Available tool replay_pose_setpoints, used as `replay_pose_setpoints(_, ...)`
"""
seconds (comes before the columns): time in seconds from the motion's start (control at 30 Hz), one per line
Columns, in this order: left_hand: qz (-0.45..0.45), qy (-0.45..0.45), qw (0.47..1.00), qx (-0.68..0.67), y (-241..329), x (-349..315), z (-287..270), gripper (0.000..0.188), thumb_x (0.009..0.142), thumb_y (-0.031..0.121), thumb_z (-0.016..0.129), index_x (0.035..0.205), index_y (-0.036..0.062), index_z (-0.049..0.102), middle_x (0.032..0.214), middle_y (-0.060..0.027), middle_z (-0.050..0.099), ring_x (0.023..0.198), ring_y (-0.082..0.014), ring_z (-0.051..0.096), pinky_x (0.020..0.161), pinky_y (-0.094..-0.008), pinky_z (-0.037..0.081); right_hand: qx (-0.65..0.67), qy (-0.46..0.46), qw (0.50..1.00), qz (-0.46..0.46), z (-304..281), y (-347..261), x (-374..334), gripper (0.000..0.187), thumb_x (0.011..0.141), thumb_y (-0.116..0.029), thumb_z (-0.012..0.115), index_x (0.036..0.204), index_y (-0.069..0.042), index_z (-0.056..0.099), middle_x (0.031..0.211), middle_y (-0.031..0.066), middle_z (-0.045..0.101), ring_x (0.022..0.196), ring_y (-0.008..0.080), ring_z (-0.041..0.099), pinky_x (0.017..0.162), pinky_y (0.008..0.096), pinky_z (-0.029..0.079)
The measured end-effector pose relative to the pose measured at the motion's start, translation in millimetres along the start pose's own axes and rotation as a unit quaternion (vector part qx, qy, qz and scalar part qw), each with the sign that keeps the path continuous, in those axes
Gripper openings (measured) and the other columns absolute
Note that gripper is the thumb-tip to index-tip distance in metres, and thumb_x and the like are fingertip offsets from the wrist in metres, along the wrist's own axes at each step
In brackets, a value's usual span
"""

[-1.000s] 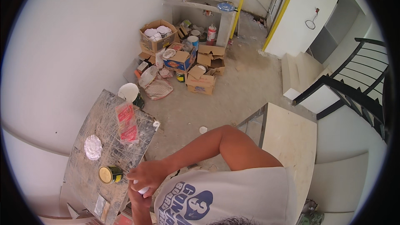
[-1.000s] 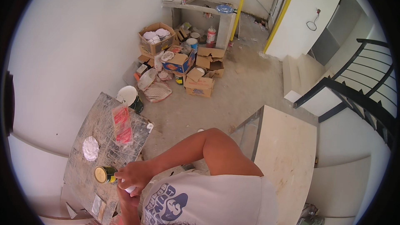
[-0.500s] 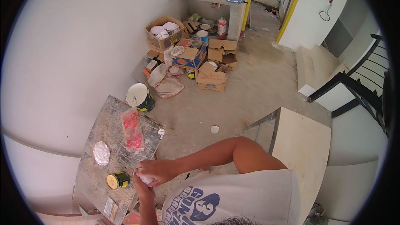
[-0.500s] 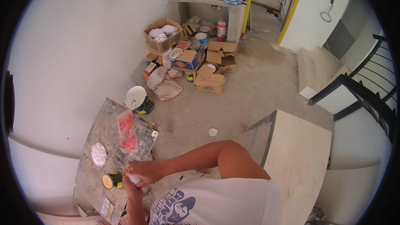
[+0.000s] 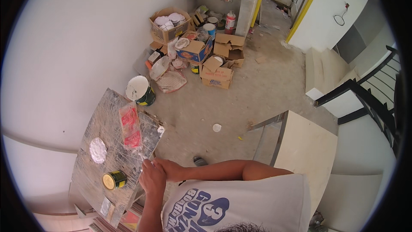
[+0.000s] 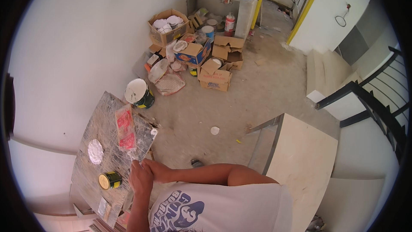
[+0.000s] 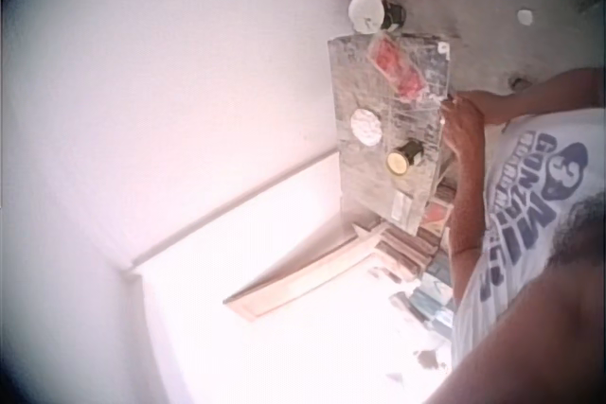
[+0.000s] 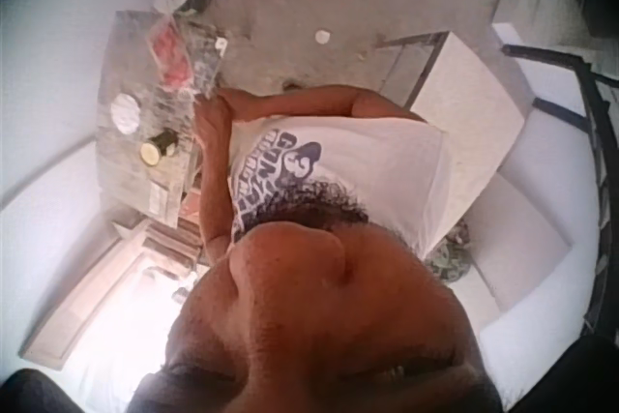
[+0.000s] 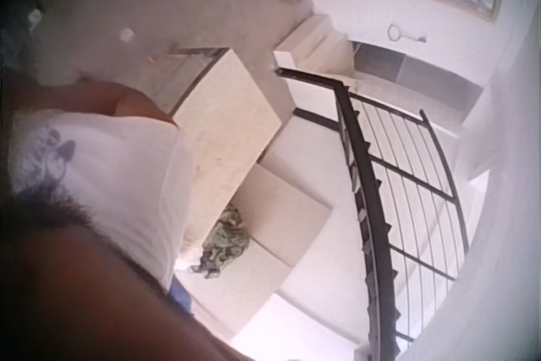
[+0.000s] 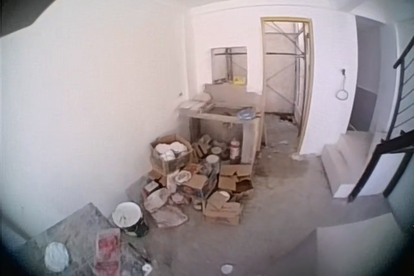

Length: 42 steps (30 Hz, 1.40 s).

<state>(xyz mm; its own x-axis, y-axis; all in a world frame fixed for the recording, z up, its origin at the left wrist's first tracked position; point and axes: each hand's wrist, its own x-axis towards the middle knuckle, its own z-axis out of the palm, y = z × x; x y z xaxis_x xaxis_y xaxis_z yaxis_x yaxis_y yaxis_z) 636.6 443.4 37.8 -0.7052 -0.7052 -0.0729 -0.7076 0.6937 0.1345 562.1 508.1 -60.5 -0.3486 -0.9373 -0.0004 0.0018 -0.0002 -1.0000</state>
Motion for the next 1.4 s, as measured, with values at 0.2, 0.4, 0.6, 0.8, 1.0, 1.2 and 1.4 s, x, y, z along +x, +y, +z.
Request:
replay_pose_setpoints(0.2, 0.053, -0.052, 0.996, -0.046, 4, 6, 12, 0.037, 0.101, 0.036, 0.053, 0.109, -0.0012, 0.054, 0.096, -0.0265, 0.068, 0.08, -0.0477, 0.067, 0.068, -0.0557, 0.052, -0.021, 0.078, 0.996, -0.038, -1, 37, -14, 0.031, 0.088, -0.017, 0.071, 0.106, -0.002, 0.049, 0.102, 0.024, 0.062, 0.095, 0.0453, 0.06, 0.081, 0.0458, 0.049)
replay_pose_setpoints(0.4, -0.065, -0.052, 0.973, -0.217, 0, 24, 23, 0.056, 0.103, 0.052, 0.051, 0.109, -0.0043, 0.054, 0.086, -0.0324, 0.065, 0.085, -0.0542, 0.064, 0.069, -0.0574, 0.048, -0.202, 0.103, 0.963, -0.148, -35, 5, 8, 0.023, 0.092, -0.014, 0.068, 0.1, -0.002, 0.05, 0.09, 0.0174, 0.055, 0.087, 0.0392, 0.058, 0.075, 0.0449, 0.048)
replay_pose_setpoints(0.6, 0.0, 0.029, 0.98, -0.194, -21, 32, 20, 0.043, 0.102, 0.042, 0.056, 0.102, -0.0014, 0.056, 0.085, -0.0288, 0.065, 0.08, -0.0527, 0.062, 0.066, -0.0568, 0.048, -0.118, 0.071, 0.979, -0.152, -31, -24, 8, 0.047, 0.083, -0.015, 0.079, 0.118, -0.001, 0.051, 0.101, 0.0149, 0.059, 0.1, 0.034, 0.062, 0.084, 0.0428, 0.051)
replay_pose_setpoints(0.8, 0.166, 0.0, 0.977, -0.132, -17, 3, 0, 0.027, 0.095, 0.031, 0.064, 0.099, 0.0051, 0.059, 0.089, -0.0195, 0.064, 0.073, -0.0445, 0.065, 0.061, -0.0526, 0.051, 0.054, -0.21, 0.975, 0.05, -55, -21, 3, 0.067, 0.075, -0.013, 0.084, 0.129, 0.002, 0.047, 0.106, 0.0182, 0.069, 0.1, 0.0253, 0.069, 0.084, 0.0378, 0.055)
replay_pose_setpoints(1.0, 0.17, 0.003, 0.975, -0.143, -23, -8, 27, 0.035, 0.095, 0.033, 0.064, 0.112, 0.0033, 0.057, 0.092, -0.0199, 0.064, 0.078, -0.0451, 0.066, 0.064, -0.0534, 0.051, 0.057, -0.122, 0.981, 0.139, -40, -14, -17, 0.061, 0.073, -0.014, 0.085, 0.121, 0.006, 0.052, 0.104, 0.0233, 0.07, 0.099, 0.0311, 0.071, 0.084, 0.0396, 0.055)
replay_pose_setpoints(1.2, 0.082, 0.117, 0.928, -0.343, -28, -9, 61, 0.04, 0.1, 0.034, 0.061, 0.125, 0.0033, 0.052, 0.106, -0.0141, 0.062, 0.078, -0.0374, 0.066, 0.065, -0.049, 0.051, -0.028, -0.031, 0.997, 0.066, -33, 3, -18, 0.057, 0.075, -0.012, 0.083, 0.121, 0.001, 0.052, 0.106, 0.0223, 0.07, 0.101, 0.0336, 0.071, 0.085, 0.0395, 0.054)
replay_pose_setpoints(1.4, -0.21, -0.06, 0.773, -0.596, -112, -38, 59, 0.035, 0.107, 0.031, 0.054, 0.129, 0.0037, 0.052, 0.111, -0.005, 0.059, 0.071, -0.0135, 0.064, 0.059, -0.0255, 0.05, -0.022, 0.006, 0.999, 0.04, -64, -16, -16, 0.056, 0.074, -0.01, 0.082, 0.12, -0.001, 0.051, 0.11, 0.0207, 0.069, 0.106, 0.0331, 0.069, 0.091, 0.0403, 0.052)
